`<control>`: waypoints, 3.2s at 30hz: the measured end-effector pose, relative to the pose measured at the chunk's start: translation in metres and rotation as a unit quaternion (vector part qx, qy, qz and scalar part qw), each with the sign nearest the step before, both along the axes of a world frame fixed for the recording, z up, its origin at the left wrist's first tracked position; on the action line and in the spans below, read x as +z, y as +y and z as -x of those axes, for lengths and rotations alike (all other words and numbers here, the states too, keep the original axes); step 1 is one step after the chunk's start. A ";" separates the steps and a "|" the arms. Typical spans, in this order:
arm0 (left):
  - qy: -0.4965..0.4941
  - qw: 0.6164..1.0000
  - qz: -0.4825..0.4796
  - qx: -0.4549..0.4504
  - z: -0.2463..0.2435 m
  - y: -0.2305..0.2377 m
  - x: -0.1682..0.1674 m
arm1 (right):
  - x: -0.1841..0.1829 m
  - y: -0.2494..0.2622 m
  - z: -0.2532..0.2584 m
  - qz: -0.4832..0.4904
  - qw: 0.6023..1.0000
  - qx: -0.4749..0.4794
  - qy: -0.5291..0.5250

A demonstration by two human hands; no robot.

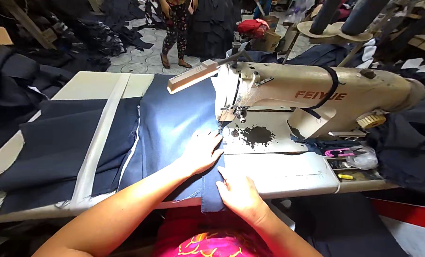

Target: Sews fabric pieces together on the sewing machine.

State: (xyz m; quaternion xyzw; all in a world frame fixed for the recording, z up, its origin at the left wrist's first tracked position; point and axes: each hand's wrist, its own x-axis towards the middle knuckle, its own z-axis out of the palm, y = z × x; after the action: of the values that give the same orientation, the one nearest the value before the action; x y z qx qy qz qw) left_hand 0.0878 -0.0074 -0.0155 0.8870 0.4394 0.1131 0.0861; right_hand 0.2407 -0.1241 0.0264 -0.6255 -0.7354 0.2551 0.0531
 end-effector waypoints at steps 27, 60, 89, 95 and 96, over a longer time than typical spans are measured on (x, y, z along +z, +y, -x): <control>-0.062 0.995 -0.033 -0.073 0.046 -0.023 -0.030 | -0.068 0.011 -0.047 -0.381 0.873 0.247 0.179; -0.016 0.999 0.014 -0.034 0.023 -0.009 0.005 | -0.050 0.037 -0.065 -0.355 0.893 0.244 0.128; -0.090 0.986 0.011 -0.140 0.044 -0.015 -0.005 | -0.041 0.076 -0.075 -0.280 0.908 0.280 0.134; -0.085 0.985 0.005 -0.147 0.044 0.004 -0.006 | -0.032 0.088 -0.071 -0.255 0.919 0.283 0.099; -0.088 0.985 0.003 -0.146 0.044 0.003 -0.006 | -0.032 0.089 -0.072 -0.257 0.918 0.286 0.096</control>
State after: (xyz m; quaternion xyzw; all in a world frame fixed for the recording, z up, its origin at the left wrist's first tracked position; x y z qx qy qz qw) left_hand 0.0436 -0.0040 -0.0215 0.9280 0.2963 0.1754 0.1421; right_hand 0.3123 -0.0351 -0.0058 -0.3258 -0.9146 0.1206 0.2072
